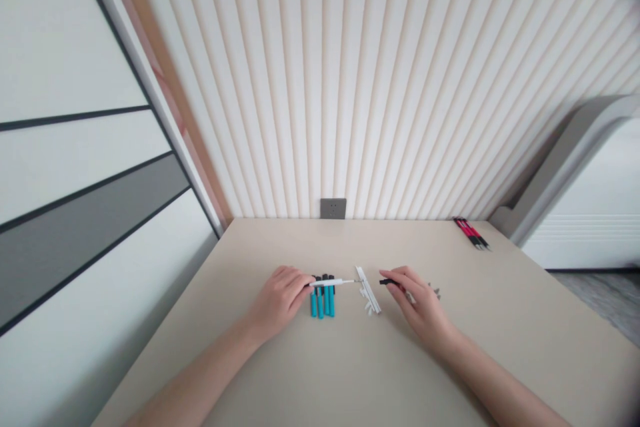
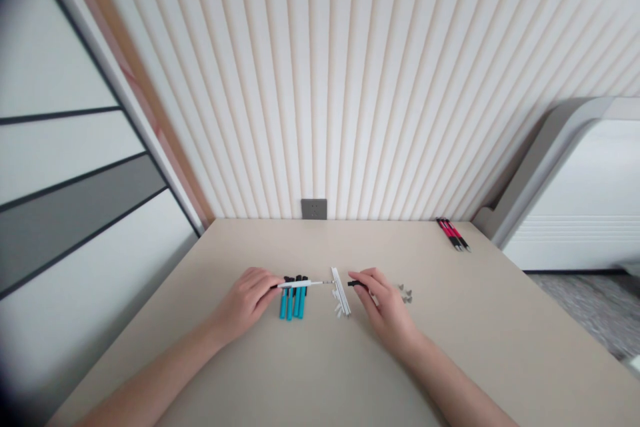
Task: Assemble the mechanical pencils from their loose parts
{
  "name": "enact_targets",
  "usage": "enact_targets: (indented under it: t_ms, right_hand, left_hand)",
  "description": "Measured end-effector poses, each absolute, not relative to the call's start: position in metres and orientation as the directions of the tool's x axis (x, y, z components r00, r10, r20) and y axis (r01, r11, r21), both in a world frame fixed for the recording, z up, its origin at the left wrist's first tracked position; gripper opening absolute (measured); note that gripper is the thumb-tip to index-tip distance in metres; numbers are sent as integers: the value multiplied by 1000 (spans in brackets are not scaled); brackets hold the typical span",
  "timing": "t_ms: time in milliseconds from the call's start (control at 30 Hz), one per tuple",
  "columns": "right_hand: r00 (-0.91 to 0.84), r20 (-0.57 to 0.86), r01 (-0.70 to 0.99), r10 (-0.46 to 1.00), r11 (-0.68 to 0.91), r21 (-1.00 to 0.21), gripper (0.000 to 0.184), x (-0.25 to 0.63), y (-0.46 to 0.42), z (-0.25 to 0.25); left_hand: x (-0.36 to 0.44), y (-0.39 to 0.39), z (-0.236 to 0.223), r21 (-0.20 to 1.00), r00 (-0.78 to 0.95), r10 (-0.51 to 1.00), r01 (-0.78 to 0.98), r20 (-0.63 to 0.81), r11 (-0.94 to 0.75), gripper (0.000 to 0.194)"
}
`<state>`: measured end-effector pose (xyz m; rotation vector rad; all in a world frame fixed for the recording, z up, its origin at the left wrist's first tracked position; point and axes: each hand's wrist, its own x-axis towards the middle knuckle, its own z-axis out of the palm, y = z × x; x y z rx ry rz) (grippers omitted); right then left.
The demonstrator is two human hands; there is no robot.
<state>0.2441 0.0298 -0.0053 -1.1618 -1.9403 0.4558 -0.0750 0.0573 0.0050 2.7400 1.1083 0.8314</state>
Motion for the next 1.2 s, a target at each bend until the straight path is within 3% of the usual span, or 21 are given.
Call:
enact_targets:
  t_ms: [167, 467, 800, 1200]
  right_hand:
    - [-201, 376, 495, 904, 425, -758, 28, 237, 31, -6]
    - [-227, 382, 454, 896, 444, -772, 24, 235, 30, -7]
    - [-184, 288, 407, 940, 340, -848, 27, 219, 18, -13]
    - [-181, 339, 382, 923, 384, -841, 17, 221, 15, -9]
  left_hand:
    - [-72, 57, 6, 243, 606, 627, 596, 489, -765, 13]
    - [-69, 55, 5, 260, 622, 624, 578, 472, -773, 12]
    - [-52, 39, 8, 319, 641, 590, 498, 490, -806, 10]
    - [-50, 38, 11, 293, 662, 566, 486, 491, -823, 12]
